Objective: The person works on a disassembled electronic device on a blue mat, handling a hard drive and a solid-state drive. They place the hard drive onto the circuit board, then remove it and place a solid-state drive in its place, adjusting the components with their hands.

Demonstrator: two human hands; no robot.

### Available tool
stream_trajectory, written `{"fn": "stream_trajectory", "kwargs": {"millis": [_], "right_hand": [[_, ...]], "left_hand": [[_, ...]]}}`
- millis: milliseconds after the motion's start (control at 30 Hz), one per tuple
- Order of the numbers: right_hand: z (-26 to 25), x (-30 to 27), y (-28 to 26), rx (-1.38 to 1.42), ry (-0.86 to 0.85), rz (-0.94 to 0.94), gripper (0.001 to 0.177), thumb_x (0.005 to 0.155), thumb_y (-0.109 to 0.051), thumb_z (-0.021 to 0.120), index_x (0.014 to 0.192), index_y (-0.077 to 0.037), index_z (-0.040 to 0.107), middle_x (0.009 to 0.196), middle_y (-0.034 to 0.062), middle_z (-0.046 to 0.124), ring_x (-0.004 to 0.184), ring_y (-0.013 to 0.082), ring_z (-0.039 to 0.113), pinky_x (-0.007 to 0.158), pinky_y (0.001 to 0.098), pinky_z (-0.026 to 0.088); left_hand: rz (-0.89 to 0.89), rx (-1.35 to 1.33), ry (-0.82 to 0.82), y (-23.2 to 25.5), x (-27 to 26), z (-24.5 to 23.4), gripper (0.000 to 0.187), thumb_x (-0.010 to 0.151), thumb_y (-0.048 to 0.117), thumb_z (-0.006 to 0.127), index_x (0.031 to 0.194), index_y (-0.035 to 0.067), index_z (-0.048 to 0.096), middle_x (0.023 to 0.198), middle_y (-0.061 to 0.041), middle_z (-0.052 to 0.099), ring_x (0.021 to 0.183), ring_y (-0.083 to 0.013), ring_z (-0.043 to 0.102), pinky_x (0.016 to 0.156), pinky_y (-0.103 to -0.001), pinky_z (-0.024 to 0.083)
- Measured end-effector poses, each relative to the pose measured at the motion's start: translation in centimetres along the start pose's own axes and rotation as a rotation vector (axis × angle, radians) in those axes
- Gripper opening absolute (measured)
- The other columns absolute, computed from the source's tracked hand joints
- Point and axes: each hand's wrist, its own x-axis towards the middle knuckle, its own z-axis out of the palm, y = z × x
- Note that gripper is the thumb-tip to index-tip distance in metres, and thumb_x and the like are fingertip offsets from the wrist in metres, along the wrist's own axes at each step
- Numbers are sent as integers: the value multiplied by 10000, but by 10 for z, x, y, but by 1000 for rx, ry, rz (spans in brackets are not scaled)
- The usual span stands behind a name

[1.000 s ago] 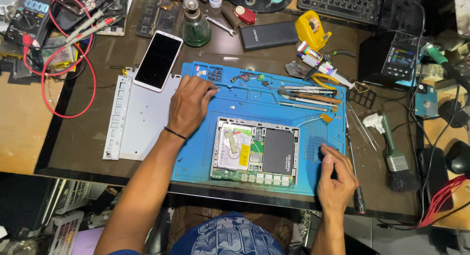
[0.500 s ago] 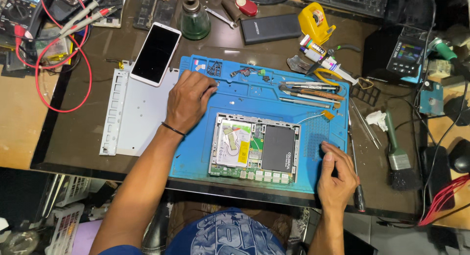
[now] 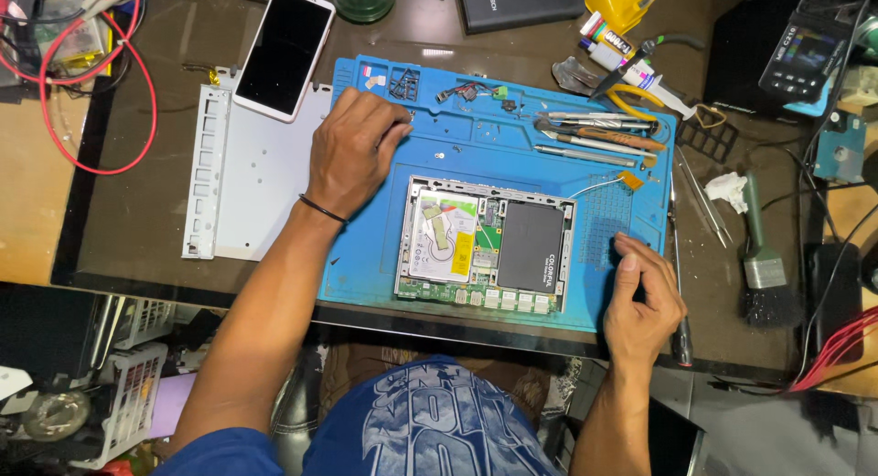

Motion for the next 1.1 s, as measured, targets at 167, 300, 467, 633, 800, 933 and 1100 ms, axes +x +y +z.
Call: {"fn": "stream_trajectory", "kwargs": {"millis": [167,300,467,633,800,933,1100], "right_hand": [[-1,-2,-1,-8,-3,0,216,1123,-73,583,1064,30,764,1089,185,765,1047,399,726,955,485,534],[-1,-2,-15,-104,-38,95,295,1149,-106,501,1106,54,745,1163,170,745,1146,303,700,1044,405,518],[1,-4,-14,-101,-36,99,288,1156,-108,514,1121,54,749,1173,175,744,1162,301,699,1048,406,525],[1,-4,-13,-109,-36,109,313,1160,-153,515,1133,49,752,1172,173,745,1178,304,698,1041,410,534],[1,-4,-14,-131,-42,100,330,1162,-166,503,1108,39,756,1161,154,750,1161,293,703,1028,402,527],[1,-3,-15,-135,-42,90,319,1159,-155,507,1107,41,754,1165,158,751,1157,294,705,1024,401,530],[1,-3,-18,-118,-35,98,321,1159,-155,508,1105,48,751,1161,163,748,1160,300,701,1032,405,527]], "left_hand": [[40,14,-4,0,-1,4,43,989,174,743,988,152,706,856,-15,598,890,-232,593,806,-348,532],[180,-49,-49,14,9,-12,166,910,-63,766,962,32,640,918,-97,632,876,-300,552,743,-391,482],[176,-42,-50,12,7,-11,183,910,-110,714,953,43,625,906,-91,624,855,-284,538,703,-383,465],[181,-50,-38,12,7,-10,165,915,-80,745,1008,27,659,925,-102,653,868,-286,566,723,-382,491],[188,-48,-1,14,9,-12,159,983,55,754,924,21,611,889,-104,630,818,-287,540,704,-384,455],[194,-47,1,15,10,-13,155,998,66,736,919,24,609,883,-99,622,809,-280,526,700,-379,449],[220,-35,33,15,10,-13,137,1006,75,734,927,11,642,869,-103,637,795,-271,542,680,-371,459]]}}
